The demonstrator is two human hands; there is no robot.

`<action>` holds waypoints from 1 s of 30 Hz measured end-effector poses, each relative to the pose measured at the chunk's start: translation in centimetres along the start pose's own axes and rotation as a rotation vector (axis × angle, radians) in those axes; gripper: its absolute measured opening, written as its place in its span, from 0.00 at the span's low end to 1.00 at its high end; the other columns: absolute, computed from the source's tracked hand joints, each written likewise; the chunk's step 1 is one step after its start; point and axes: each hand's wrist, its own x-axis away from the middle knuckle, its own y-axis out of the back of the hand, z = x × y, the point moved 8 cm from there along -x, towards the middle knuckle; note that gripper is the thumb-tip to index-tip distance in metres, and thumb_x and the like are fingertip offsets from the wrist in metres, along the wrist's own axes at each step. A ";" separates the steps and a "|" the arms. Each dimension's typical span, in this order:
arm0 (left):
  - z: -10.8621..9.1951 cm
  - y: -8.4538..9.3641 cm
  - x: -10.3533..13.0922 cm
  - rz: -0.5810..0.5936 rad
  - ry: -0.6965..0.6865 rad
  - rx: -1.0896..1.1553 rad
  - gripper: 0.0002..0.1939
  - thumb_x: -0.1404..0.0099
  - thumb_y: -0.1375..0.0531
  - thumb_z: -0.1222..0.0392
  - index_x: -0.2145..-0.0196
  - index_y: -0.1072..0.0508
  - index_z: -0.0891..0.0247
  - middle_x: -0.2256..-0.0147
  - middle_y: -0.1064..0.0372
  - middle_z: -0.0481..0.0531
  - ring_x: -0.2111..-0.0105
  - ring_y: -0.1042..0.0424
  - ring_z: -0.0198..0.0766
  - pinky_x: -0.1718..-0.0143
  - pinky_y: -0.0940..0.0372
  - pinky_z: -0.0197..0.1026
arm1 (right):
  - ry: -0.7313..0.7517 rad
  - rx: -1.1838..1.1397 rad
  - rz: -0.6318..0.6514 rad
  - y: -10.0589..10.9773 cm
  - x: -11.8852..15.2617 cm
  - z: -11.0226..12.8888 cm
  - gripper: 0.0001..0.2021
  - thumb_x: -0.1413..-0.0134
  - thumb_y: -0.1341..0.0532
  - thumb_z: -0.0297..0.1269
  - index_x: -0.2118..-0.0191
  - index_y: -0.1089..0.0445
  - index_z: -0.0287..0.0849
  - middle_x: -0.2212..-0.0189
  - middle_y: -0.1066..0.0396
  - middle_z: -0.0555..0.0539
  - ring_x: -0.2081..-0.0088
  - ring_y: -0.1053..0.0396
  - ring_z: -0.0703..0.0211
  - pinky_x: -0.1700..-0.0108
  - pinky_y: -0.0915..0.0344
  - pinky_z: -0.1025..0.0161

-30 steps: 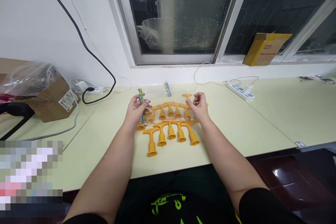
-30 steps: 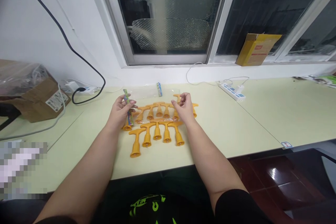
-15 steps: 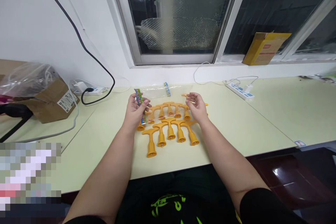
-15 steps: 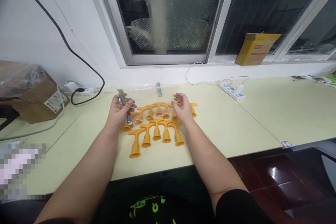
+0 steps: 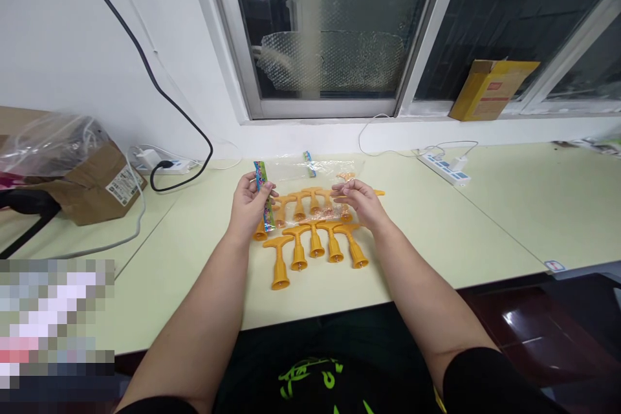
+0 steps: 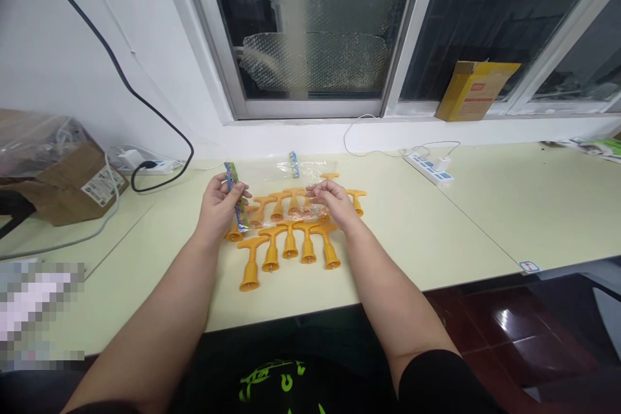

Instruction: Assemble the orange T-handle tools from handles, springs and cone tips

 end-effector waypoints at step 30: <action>0.1 0.3 0.1 -0.031 0.146 0.031 0.25 0.49 0.26 0.46 0.59 0.25 0.63 0.70 0.24 0.49 0.80 0.37 0.29 0.77 0.42 0.34 | -0.190 -0.433 0.672 -4.8 3.4 1.3 0.48 0.59 0.32 0.71 0.33 0.41 0.61 0.30 0.44 0.40 0.37 0.34 0.35 0.42 0.34 0.31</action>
